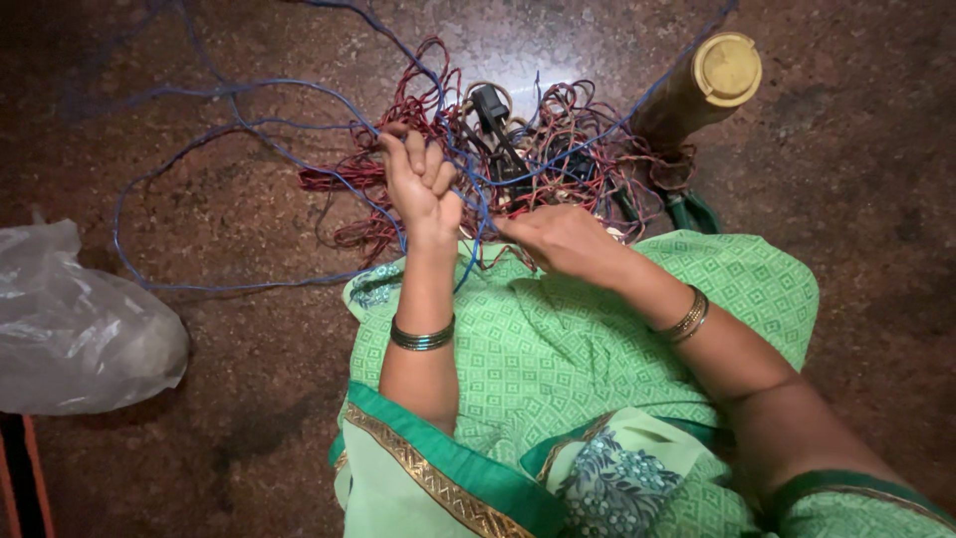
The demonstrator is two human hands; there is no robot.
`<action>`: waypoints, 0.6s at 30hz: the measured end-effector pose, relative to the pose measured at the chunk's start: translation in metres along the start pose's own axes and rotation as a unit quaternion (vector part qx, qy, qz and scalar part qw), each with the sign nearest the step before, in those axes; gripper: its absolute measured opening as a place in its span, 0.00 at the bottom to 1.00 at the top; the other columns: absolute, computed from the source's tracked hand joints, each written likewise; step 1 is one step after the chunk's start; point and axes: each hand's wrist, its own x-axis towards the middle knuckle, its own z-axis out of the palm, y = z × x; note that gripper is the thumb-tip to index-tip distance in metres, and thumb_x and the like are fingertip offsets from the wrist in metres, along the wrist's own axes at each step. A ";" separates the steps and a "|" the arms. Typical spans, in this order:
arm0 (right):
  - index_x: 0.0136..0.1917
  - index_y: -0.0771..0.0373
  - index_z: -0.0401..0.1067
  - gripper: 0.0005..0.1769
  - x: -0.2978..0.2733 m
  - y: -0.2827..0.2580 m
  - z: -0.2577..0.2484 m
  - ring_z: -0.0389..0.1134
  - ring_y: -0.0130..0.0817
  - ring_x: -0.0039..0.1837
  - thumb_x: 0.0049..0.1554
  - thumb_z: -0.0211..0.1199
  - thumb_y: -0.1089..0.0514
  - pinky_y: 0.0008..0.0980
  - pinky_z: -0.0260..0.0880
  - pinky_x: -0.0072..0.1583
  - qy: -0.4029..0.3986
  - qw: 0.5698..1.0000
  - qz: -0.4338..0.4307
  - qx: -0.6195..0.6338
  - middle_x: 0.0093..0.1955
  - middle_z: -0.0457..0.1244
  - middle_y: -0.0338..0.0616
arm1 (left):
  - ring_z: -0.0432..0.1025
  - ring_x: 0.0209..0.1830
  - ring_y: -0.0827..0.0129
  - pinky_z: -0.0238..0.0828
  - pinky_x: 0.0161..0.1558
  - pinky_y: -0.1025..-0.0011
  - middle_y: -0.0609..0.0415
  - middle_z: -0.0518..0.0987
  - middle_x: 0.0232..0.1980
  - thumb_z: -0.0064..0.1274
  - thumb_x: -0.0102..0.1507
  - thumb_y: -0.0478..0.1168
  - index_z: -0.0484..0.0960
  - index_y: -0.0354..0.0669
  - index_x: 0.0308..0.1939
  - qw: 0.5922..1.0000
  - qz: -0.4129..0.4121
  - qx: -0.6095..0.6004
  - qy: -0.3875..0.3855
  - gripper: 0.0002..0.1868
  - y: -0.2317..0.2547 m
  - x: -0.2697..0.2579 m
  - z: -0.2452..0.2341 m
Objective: The person sits on the floor and untangles a bundle of red and blue wires. They open a metal container, retrieve a screwdriver, and use it to adjust screws on a black electrical plug. The person continues to manipulate the plug and wires, occasionally reaching for tools and the container.
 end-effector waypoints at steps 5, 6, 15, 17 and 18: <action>0.71 0.57 0.67 0.31 0.009 -0.015 -0.014 0.70 0.47 0.42 0.55 0.63 0.55 0.45 0.70 0.43 -0.018 0.995 0.074 0.065 0.39 0.67 0.46 | 0.46 0.17 0.82 0.38 0.16 0.79 0.64 0.57 0.26 0.41 0.74 0.52 0.71 0.48 0.48 1.000 -0.022 -0.002 -0.007 0.14 0.008 0.006 -0.004; 0.72 0.59 0.66 0.33 0.008 -0.018 -0.018 0.69 0.49 0.42 0.55 0.65 0.51 0.47 0.70 0.43 -0.003 0.994 0.087 0.066 0.40 0.67 0.48 | 0.46 0.17 0.82 0.38 0.16 0.79 0.64 0.57 0.26 0.42 0.75 0.52 0.71 0.47 0.48 1.000 -0.005 0.003 -0.011 0.14 0.010 0.007 -0.004; 0.69 0.59 0.70 0.26 0.032 -0.024 0.000 0.67 0.43 0.44 0.58 0.65 0.54 0.43 0.67 0.46 0.114 0.987 0.089 -0.070 0.42 0.66 0.43 | 0.46 0.18 0.81 0.39 0.15 0.78 0.64 0.57 0.25 0.40 0.75 0.52 0.72 0.47 0.50 0.999 0.016 0.041 0.021 0.14 -0.004 -0.001 0.004; 0.67 0.57 0.72 0.25 0.033 -0.021 0.010 0.68 0.42 0.43 0.56 0.65 0.58 0.42 0.67 0.45 0.101 0.987 0.086 -0.088 0.41 0.66 0.42 | 0.46 0.17 0.82 0.39 0.15 0.79 0.64 0.57 0.25 0.40 0.75 0.52 0.71 0.47 0.50 0.997 0.027 0.065 0.037 0.14 -0.004 -0.001 0.003; 0.66 0.58 0.73 0.24 0.032 -0.020 0.014 0.68 0.41 0.43 0.56 0.65 0.59 0.42 0.67 0.45 0.102 0.988 0.074 -0.086 0.41 0.65 0.41 | 0.46 0.18 0.82 0.39 0.15 0.79 0.64 0.57 0.25 0.39 0.76 0.52 0.71 0.47 0.50 0.997 0.022 0.065 0.040 0.14 -0.004 -0.002 0.001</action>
